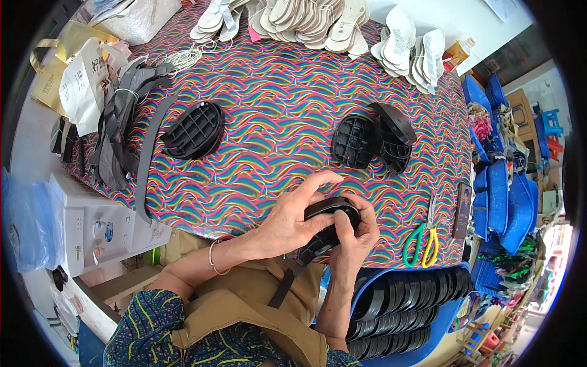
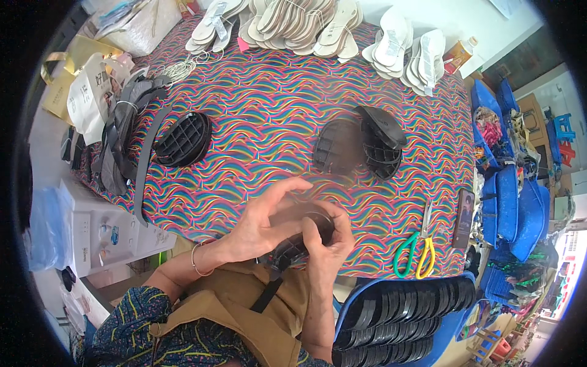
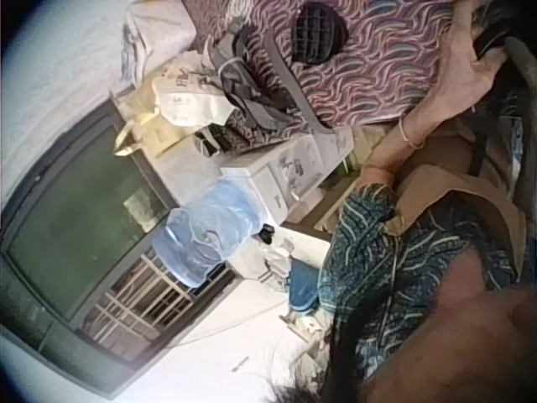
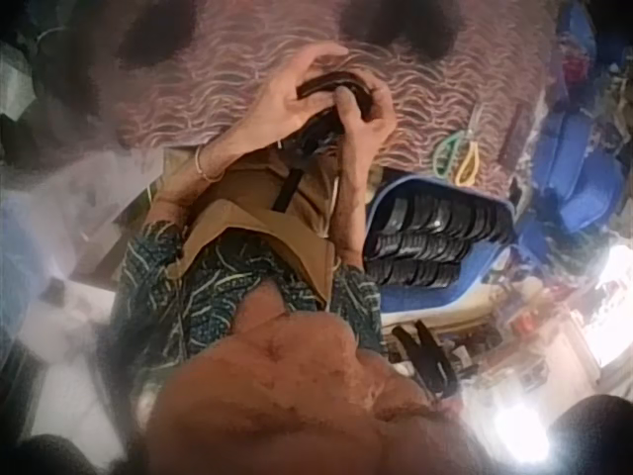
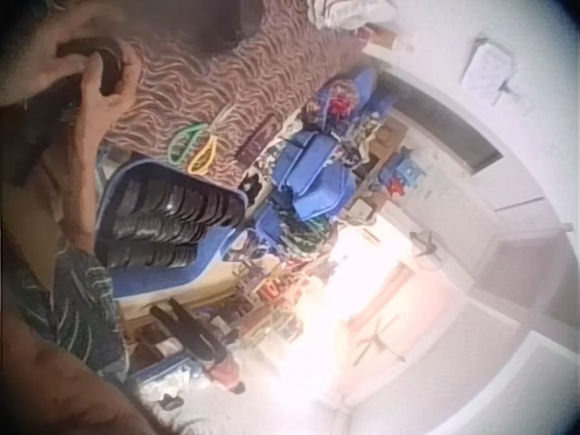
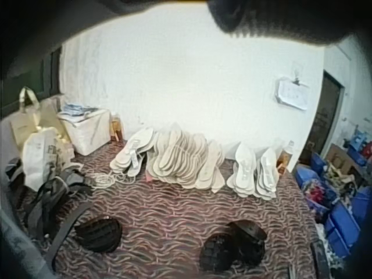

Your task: The person assembles sandals by hand, inserting black straps into the slots of black plastic soles. They handle the components one at a time, pressing the straps into place and occasionally adjusting them. The workspace contains stacks of soles and straps, and the person works continuously on the assembly process.

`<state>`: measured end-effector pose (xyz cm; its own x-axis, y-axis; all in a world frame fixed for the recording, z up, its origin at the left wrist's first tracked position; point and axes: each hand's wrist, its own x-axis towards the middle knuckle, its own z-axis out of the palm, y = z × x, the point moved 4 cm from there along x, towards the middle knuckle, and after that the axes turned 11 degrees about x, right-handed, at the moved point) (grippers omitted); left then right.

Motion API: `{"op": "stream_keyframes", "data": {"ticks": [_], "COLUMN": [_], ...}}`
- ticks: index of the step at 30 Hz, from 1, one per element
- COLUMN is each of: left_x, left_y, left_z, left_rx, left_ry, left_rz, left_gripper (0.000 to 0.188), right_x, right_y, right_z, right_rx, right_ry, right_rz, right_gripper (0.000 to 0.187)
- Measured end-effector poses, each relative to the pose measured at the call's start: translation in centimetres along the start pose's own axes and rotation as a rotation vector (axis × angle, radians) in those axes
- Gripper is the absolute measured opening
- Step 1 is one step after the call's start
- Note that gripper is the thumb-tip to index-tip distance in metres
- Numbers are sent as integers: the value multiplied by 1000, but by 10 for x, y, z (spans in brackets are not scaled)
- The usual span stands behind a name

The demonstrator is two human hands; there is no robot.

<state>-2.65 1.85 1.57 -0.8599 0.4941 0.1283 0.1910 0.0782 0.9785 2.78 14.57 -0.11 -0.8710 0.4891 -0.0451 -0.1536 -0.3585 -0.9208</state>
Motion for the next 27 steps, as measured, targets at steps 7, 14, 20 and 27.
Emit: {"op": "stream_keyframes", "data": {"ticks": [7, 14, 20, 27], "left_x": [-2, 7, 9, 15], "left_y": [-1, 7, 7, 11], "left_z": [3, -3, -3, 3], "left_rx": [86, -178, -49, 658], "left_ry": [-142, -423, -339, -316], "left_rz": [-168, -58, 12, 241], "left_gripper": [58, 69, 62, 68], "right_x": [0, 5, -2, -8], "right_y": [8, 4, -3, -35], "right_z": [-8, -21, -23, -8], "right_rx": [46, 181, 36, -862], "right_ry": [88, 173, 104, -215], "right_rz": [8, -53, -224, -643], "right_gripper": [20, 13, 20, 52]}}
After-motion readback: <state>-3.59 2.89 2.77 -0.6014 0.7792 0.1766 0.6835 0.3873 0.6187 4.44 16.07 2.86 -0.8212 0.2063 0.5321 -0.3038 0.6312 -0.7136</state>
